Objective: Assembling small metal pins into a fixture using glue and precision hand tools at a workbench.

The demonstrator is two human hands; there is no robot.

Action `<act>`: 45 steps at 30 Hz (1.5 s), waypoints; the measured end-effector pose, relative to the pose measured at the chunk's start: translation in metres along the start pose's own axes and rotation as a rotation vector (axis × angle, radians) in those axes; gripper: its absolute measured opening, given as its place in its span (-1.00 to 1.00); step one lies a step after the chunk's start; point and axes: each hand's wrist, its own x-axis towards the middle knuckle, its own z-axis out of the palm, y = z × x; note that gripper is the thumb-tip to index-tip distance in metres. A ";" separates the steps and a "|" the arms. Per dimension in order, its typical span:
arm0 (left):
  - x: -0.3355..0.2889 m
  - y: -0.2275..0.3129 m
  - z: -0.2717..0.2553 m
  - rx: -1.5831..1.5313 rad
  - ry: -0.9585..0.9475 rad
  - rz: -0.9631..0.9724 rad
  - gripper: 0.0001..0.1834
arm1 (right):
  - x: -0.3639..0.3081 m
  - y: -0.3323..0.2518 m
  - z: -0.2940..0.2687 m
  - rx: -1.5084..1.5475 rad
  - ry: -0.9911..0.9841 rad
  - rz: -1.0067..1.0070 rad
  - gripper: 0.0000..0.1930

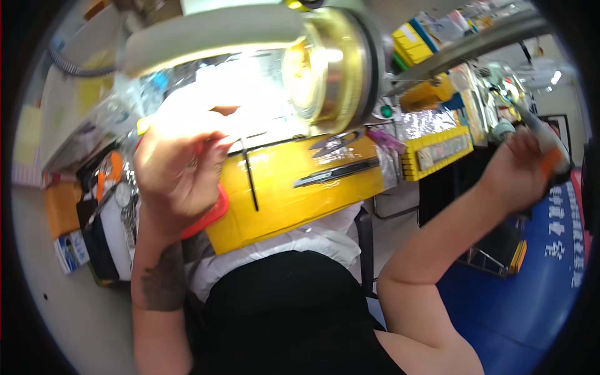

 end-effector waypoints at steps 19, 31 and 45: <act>-0.005 -0.002 -0.014 0.116 -0.121 0.009 -0.86 | -0.072 0.151 0.166 -0.529 -0.376 -0.293 -0.64; -0.006 0.000 -0.009 0.165 -0.089 0.048 -0.74 | -0.084 0.140 0.165 -0.330 -0.147 -0.052 -0.60; -0.007 0.004 -0.007 0.025 -0.083 -0.097 -0.92 | 0.012 0.072 -0.033 -0.811 0.367 -0.244 -0.81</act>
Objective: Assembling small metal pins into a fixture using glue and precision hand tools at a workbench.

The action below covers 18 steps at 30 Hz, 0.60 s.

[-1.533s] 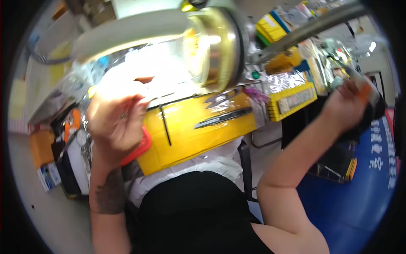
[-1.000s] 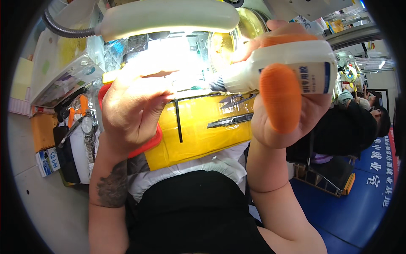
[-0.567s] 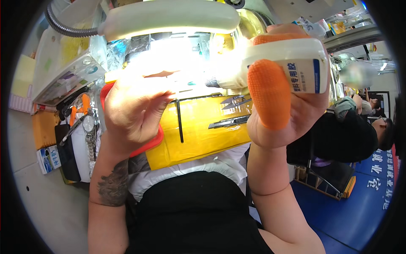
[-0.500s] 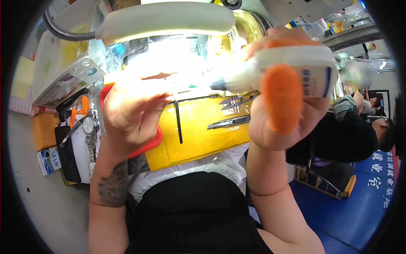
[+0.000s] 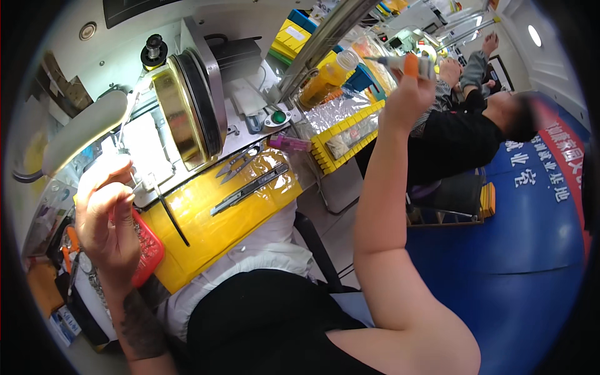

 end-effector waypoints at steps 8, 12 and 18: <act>-0.001 0.001 0.004 0.135 -0.003 0.041 -0.89 | -0.009 0.029 0.013 -0.465 -0.278 0.109 -0.59; 0.001 0.000 0.001 0.098 -0.055 0.051 -0.90 | -0.089 -0.022 -0.006 -0.603 -0.396 -0.224 -0.58; 0.006 0.002 0.002 0.129 -0.065 0.086 -0.90 | -0.163 -0.059 0.004 -0.459 -1.029 0.048 -0.81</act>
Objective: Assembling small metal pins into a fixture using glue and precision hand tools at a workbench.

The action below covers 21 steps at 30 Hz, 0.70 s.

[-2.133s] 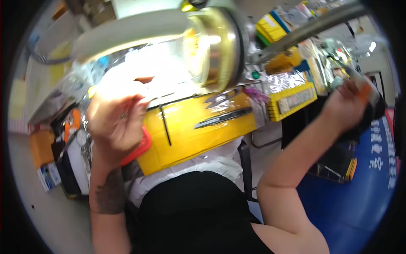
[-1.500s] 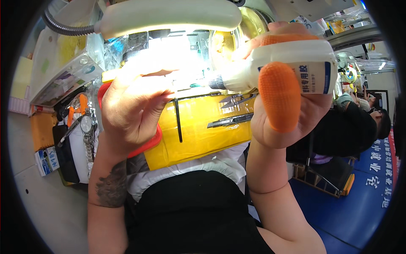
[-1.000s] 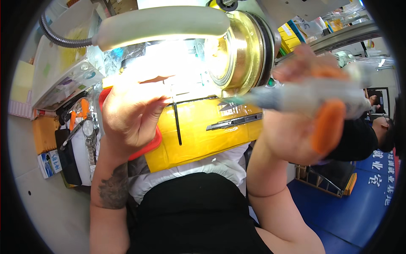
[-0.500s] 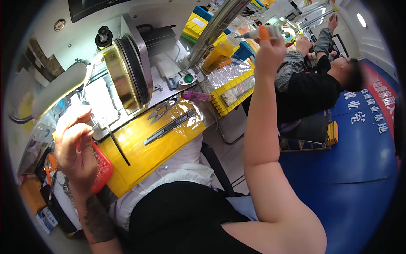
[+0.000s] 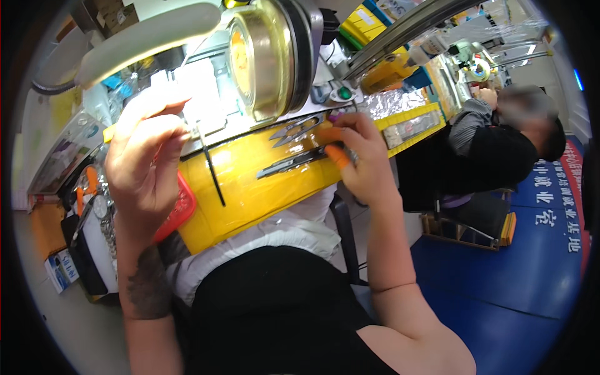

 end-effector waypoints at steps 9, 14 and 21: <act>0.000 -0.002 0.000 0.002 0.097 0.043 -0.83 | 0.009 -0.003 -0.016 -0.220 -0.351 0.120 -0.68; -0.004 -0.003 -0.004 0.061 0.062 0.025 -0.83 | 0.005 -0.010 -0.034 -0.099 -0.325 0.233 -0.73; -0.006 -0.001 -0.003 0.015 0.041 -0.032 -0.81 | 0.028 -0.044 -0.036 0.443 -0.369 0.007 -0.70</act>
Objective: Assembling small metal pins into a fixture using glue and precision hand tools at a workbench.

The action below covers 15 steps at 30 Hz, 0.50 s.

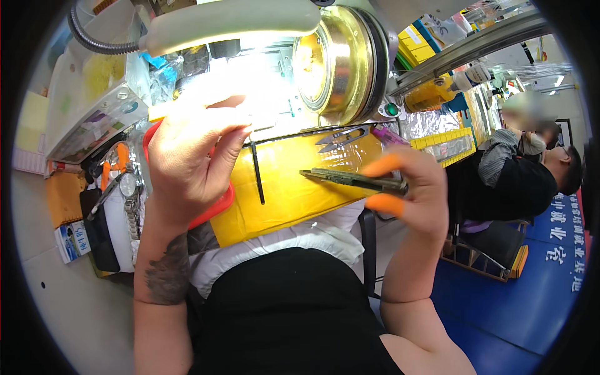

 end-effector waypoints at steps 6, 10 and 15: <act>0.003 0.001 -0.002 0.039 -0.001 0.022 -0.83 | 0.011 -0.001 0.016 0.040 0.023 -0.177 -0.74; 0.004 0.003 -0.003 0.061 -0.028 0.016 -0.84 | 0.016 -0.032 0.044 0.054 0.424 -0.401 -0.73; 0.003 0.001 -0.002 0.036 0.010 0.005 -0.84 | 0.029 -0.031 0.066 -0.244 0.426 -0.444 -0.77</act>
